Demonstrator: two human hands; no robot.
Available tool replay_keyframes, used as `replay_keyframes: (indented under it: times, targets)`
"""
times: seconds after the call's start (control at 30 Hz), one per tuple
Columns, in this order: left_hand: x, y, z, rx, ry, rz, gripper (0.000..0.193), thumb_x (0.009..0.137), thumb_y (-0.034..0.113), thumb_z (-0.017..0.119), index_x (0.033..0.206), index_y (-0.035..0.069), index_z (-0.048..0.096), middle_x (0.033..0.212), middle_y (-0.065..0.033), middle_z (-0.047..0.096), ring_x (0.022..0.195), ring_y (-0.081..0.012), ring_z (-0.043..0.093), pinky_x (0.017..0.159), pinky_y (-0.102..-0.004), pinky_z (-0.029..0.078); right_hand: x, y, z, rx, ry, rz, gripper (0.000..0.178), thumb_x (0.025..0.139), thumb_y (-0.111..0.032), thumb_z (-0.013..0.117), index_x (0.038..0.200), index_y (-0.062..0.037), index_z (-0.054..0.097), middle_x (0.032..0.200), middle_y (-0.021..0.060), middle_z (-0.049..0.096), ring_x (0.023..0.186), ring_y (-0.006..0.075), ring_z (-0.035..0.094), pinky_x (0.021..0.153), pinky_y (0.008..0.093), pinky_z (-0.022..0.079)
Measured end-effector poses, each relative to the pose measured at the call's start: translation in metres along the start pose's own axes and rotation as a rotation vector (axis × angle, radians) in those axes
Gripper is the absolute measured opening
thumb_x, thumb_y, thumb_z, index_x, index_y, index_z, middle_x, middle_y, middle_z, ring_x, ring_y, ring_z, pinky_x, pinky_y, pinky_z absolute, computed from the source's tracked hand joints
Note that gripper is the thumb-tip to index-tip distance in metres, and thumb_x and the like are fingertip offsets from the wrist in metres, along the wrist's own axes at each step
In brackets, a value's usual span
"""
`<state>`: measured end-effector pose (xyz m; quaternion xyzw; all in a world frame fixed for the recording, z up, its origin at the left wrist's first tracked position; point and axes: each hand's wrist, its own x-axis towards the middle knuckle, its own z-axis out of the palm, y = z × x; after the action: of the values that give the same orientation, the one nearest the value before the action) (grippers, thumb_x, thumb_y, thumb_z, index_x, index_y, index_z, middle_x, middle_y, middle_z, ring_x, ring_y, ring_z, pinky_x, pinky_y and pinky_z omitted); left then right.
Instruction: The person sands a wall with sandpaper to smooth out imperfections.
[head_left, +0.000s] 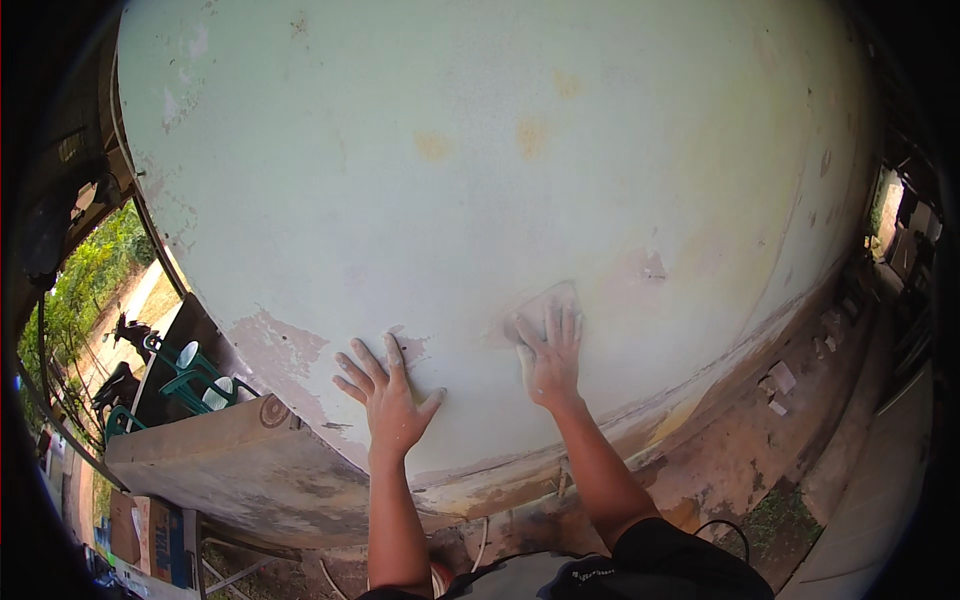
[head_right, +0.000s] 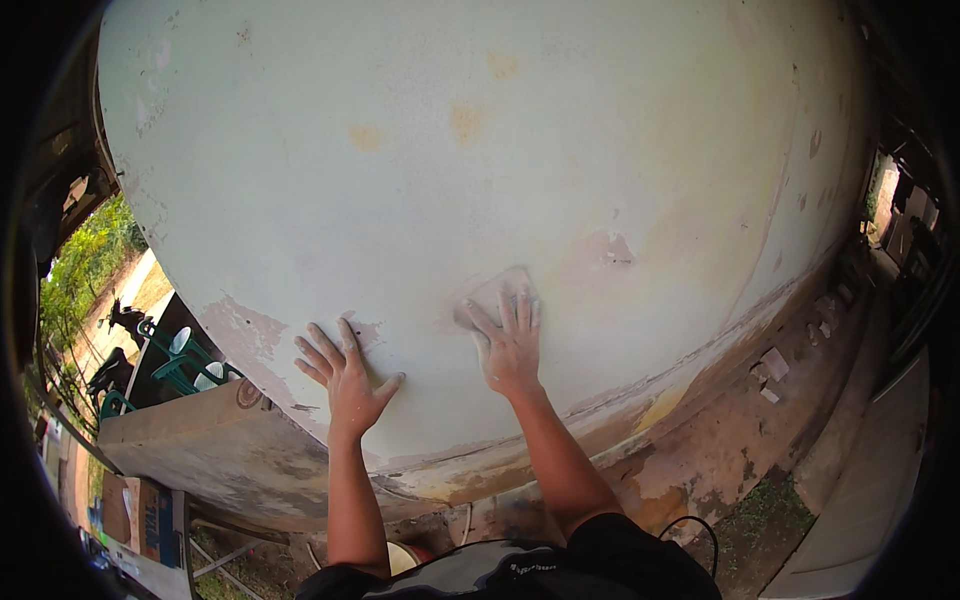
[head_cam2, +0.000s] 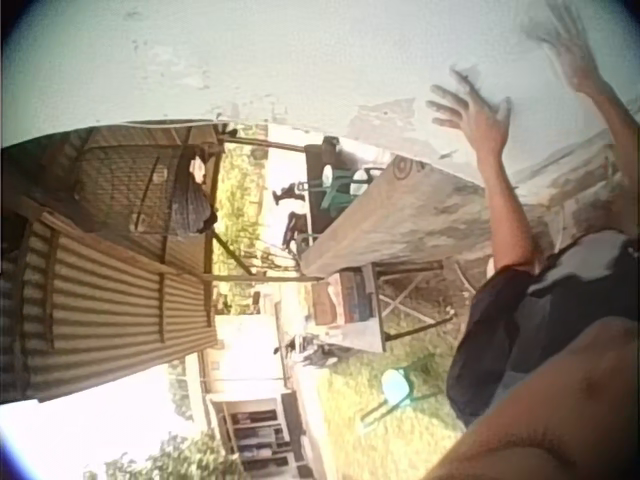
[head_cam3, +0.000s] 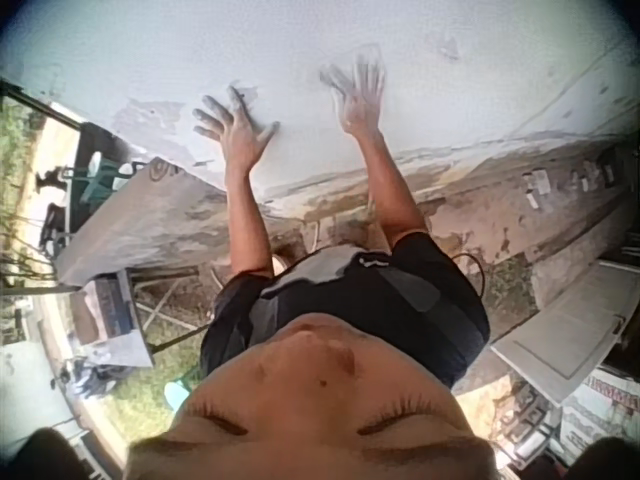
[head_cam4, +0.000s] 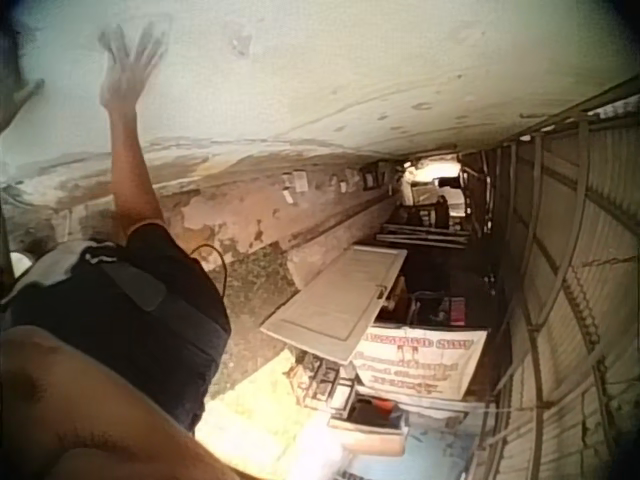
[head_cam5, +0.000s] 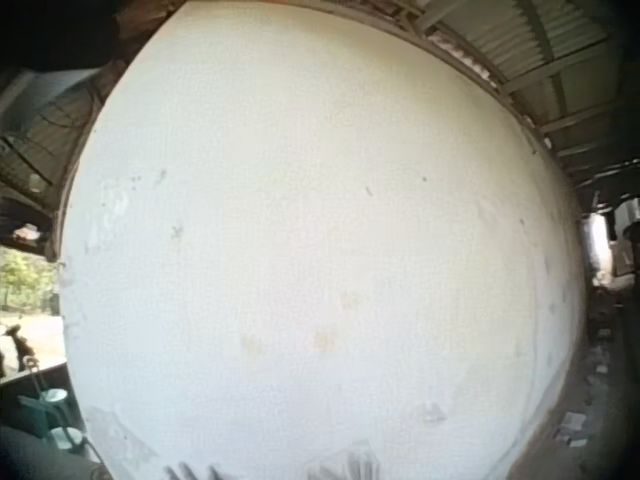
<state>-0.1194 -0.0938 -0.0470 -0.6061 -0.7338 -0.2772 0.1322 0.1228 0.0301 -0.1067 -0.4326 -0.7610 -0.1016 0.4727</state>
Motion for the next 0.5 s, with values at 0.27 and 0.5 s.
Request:
replay_keyframes:
  times: [0.27,0.5]
  targets:
    - [-0.004,0.0,-0.001,-0.024,-0.035,0.005,0.132,0.072,0.045,0.091,0.171,0.007,0.013,0.172,-0.037,-0.011,0.156,-0.0586,-0.019,0.12,-0.0728,-0.011,0.083,-0.057,-0.02,0.059,0.315,0.171,0.06,0.106,-0.025,0.05,0.165,-0.0224,0.04,0.173,0.0303,0.014,0.16,0.0538,0.006,0.124,0.0712,0.004]
    - [-0.002,0.001,0.005,-0.025,0.116,0.054,0.125,0.073,0.039,0.091,0.171,0.012,0.017,0.175,-0.0308,-0.005,0.159,-0.0544,-0.013,0.124,-0.0702,-0.006,-0.012,-0.03,0.005,-0.067,-0.147,-0.13,0.058,0.106,-0.035,0.058,0.162,-0.0346,0.046,0.169,0.0244,0.033,0.155,0.0536,0.024,0.125,0.0703,0.01]
